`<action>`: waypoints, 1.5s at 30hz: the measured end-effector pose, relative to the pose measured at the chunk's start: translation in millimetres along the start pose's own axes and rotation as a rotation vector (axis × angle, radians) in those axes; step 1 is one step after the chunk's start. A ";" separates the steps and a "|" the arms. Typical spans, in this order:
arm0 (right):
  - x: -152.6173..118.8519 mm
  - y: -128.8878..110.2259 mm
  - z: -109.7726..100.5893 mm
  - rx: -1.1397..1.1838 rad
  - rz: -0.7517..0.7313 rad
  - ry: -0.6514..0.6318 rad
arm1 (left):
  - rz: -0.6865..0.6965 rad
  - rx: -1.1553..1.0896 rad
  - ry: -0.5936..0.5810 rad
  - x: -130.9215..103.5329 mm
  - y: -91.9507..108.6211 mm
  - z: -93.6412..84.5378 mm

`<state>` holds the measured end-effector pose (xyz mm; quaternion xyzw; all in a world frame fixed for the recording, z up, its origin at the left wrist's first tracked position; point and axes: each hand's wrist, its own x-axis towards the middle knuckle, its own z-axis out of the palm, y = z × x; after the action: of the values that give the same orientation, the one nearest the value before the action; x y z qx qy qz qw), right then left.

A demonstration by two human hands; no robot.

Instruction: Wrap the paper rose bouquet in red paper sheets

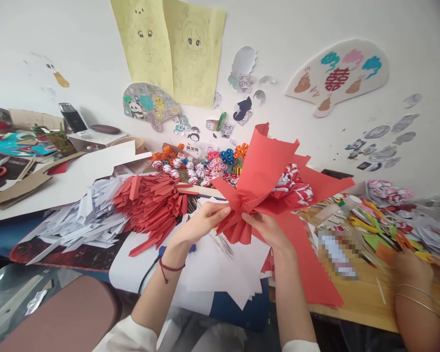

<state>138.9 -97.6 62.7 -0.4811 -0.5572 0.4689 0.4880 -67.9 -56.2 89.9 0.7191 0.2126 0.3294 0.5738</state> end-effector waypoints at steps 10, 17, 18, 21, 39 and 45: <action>-0.8 2.2 -5.8 -0.074 0.017 -0.038 | 0.130 0.081 0.190 18.9 -14.0 2.7; -0.6 7.8 -9.5 -0.100 -0.015 -0.032 | 0.185 0.276 0.204 24.3 -9.8 2.6; -0.5 8.5 -9.6 -0.118 -0.020 -0.031 | 0.184 0.278 0.200 24.7 -11.7 2.7; -0.6 8.9 -9.3 -0.161 -0.010 -0.047 | 0.120 0.275 0.231 25.3 -20.2 3.6; -4.3 7.2 -7.9 -0.091 0.046 -0.025 | 0.086 0.287 0.295 18.0 -21.7 8.4; -0.7 7.1 -2.7 0.041 -0.017 0.004 | 0.211 0.211 0.237 1.2 -1.5 12.5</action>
<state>142.2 -97.4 55.8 -0.4674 -0.5507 0.4749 0.5028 -58.0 -63.5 87.2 0.7497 0.2353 0.4461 0.4285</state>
